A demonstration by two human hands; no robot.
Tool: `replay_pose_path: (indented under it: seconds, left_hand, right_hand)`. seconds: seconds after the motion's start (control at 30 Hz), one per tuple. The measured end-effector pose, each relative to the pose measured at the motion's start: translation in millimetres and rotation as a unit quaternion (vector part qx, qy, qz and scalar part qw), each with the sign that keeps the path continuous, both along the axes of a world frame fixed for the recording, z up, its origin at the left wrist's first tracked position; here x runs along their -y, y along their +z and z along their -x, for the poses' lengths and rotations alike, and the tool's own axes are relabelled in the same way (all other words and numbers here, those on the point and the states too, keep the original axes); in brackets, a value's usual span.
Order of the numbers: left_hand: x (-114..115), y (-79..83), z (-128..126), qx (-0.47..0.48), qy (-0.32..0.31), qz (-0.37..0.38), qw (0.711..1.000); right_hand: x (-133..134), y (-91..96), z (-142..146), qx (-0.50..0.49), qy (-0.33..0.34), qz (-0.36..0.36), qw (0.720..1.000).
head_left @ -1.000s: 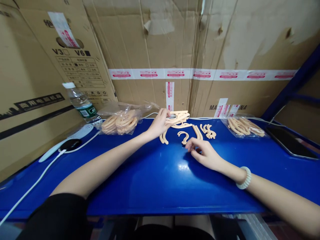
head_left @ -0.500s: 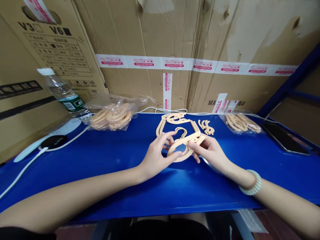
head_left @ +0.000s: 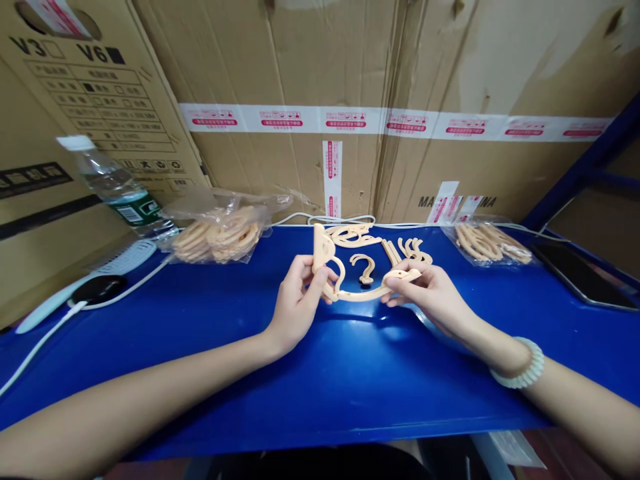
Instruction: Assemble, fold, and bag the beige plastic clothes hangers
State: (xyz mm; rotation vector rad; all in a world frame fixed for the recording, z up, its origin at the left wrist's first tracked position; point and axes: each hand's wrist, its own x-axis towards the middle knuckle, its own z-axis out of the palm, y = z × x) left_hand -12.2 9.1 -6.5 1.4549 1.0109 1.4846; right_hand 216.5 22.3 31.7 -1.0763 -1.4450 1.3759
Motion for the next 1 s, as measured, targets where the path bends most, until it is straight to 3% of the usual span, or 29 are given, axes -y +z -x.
replay_pose_path:
  seconds: [0.2,0.33,0.4,0.5,0.63,0.83,1.0]
  left_hand:
    - [-3.7,-3.3,0.5,0.015,0.0,0.006,1.0]
    - [-1.3,2.2,1.3,-0.03,-0.007,0.023,0.999]
    - [1.7,5.8,1.4,-0.068,-0.055,0.007,0.996]
    - [6.1,9.8,0.5,-0.084,-0.183,-0.02,0.979]
    - [7.2,11.2,-0.7,-0.043,-0.335,0.082,0.938]
    - [-0.3,11.1,0.5,0.0,-0.373,0.17,0.912]
    - [-0.7,12.3,-0.7,-0.071,-0.366,0.174,0.911]
  right_hand:
    - [-9.0,-1.8,-8.9,-0.022,-0.079,-0.053,0.995]
    - [-10.9,0.1,-7.8,-0.082,-0.053,-0.048,0.994]
    - [-9.5,-0.7,-5.5,-0.092,-0.022,-0.029,0.995]
    - [-5.6,-4.6,-1.7,-0.09,0.013,-0.019,0.996]
    - [-0.8,-8.8,1.0,-0.046,0.049,-0.036,0.997]
    - [2.0,-6.2,2.6,-0.011,0.062,-0.078,0.995]
    - [3.6,-4.6,3.3,0.044,0.107,-0.153,0.981]
